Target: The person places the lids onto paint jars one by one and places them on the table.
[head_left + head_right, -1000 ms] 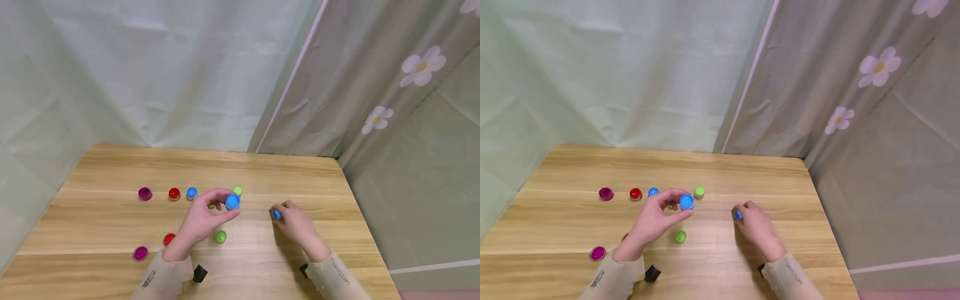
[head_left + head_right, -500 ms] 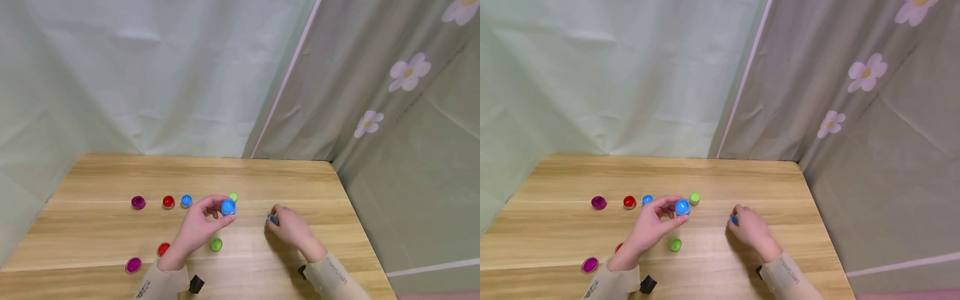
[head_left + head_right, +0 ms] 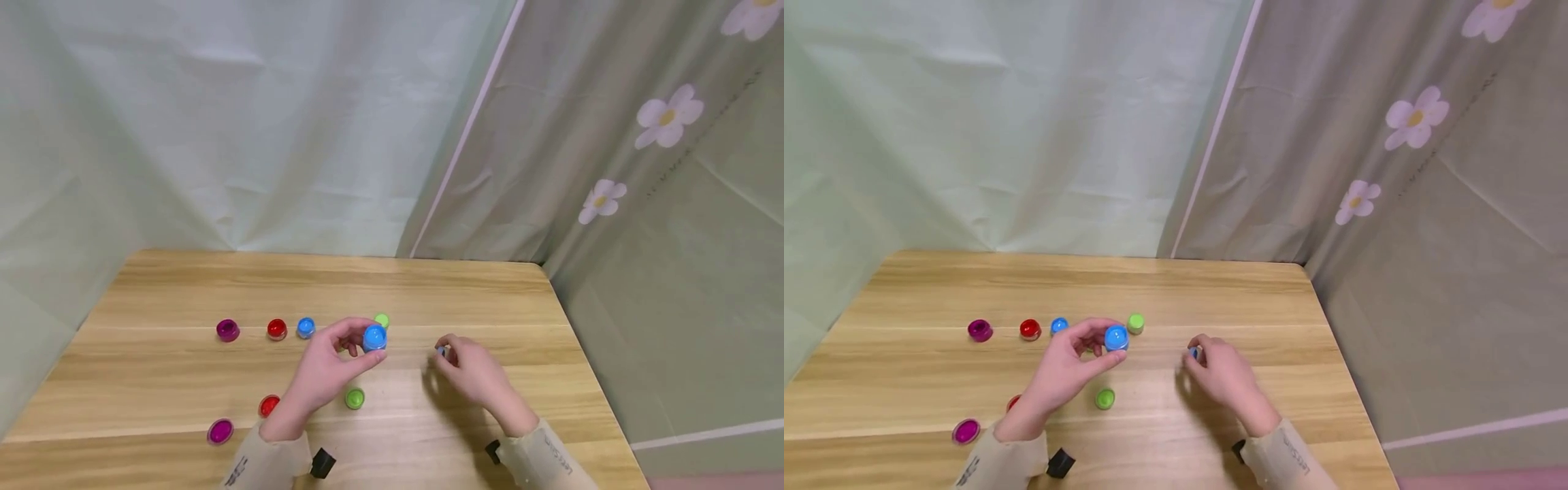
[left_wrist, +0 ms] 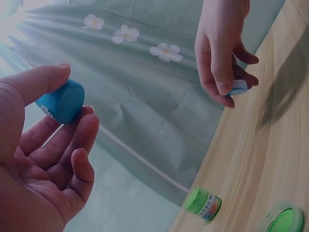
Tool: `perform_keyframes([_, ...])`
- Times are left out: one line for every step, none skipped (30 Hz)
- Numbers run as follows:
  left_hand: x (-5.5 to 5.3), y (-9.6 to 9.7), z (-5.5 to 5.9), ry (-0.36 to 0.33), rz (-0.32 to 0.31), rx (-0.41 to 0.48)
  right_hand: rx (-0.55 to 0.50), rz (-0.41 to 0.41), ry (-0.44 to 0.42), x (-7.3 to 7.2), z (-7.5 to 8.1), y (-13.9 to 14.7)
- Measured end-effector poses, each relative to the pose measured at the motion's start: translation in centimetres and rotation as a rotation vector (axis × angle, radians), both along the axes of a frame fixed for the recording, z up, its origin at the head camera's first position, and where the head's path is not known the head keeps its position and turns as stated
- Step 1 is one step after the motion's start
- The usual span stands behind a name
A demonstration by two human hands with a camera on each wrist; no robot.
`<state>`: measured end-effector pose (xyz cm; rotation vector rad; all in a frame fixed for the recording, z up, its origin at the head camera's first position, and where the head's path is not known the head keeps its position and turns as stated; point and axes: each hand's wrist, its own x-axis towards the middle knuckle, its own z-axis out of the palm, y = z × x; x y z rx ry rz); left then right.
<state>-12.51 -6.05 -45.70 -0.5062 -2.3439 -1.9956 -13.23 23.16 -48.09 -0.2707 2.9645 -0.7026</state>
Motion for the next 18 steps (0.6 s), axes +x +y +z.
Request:
perform_keyframes([0.0,0.0,0.0,0.003,0.001,0.0,-0.005,-0.003,-0.001,-0.1,0.1,0.0])
perform_keyframes([-0.1,0.0,0.0,0.004,0.002,-0.001,-0.01,-0.007,-0.006,-0.1,0.1,0.1])
perform_keyframes([0.0,0.1,0.0,0.005,0.002,-0.003,-0.012,-0.01,-0.007,-0.2,0.2,0.1])
perform_keyframes([0.0,0.1,0.0,0.008,0.0,-0.002,-0.011,-0.016,-0.008,-0.2,0.2,0.1])
perform_keyframes([0.0,0.2,-0.1,0.01,-0.003,-0.003,-0.013,-0.017,-0.01,-0.3,0.3,0.2])
perform_keyframes([0.0,0.3,-0.1,0.014,-0.005,-0.002,-0.019,-0.019,-0.009,-0.3,0.3,0.2])
perform_keyframes([0.0,0.4,0.0,0.014,-0.007,-0.003,-0.026,-0.02,-0.009,-0.3,0.4,0.1])
perform_keyframes([0.1,0.5,0.0,0.014,-0.007,-0.004,-0.038,-0.02,-0.008,-0.3,0.5,0.0])
perform_keyframes([0.1,0.6,0.1,0.012,-0.008,-0.004,-0.05,-0.014,0.002,-0.4,0.7,-0.1])
perform_keyframes([0.2,0.6,0.1,0.009,-0.008,-0.004,-0.064,-0.009,0.01,-0.4,0.9,-0.3])
perform_keyframes([0.2,0.6,0.1,0.006,-0.007,-0.008,-0.08,0.001,0.023,-0.4,1.2,-0.5])
perform_keyframes([0.3,0.7,0.2,0.005,-0.005,-0.012,-0.092,0.008,0.038,-0.5,1.4,-0.7])
perform_keyframes([0.3,0.7,0.2,0.002,-0.004,-0.017,-0.102,0.019,0.052,-0.5,1.7,-1.0])
perform_keyframes([0.3,0.7,0.1,0.002,-0.005,-0.02,-0.114,0.033,0.066,-0.5,2.0,-1.2])
perform_keyframes([0.3,0.7,0.2,0.002,-0.006,-0.023,-0.12,0.046,0.08,-0.6,2.3,-1.5])
perform_keyframes([0.3,0.7,0.2,0.003,-0.007,-0.027,-0.131,0.057,0.088,-0.6,2.7,-1.7])
perform_keyframes([0.4,0.7,0.1,0.004,-0.007,-0.029,-0.143,0.071,0.098,-0.6,3.0,-2.0])
perform_keyframes([0.4,0.7,0.1,0.004,-0.003,-0.03,-0.159,0.084,0.106,-0.6,3.3,-2.3])
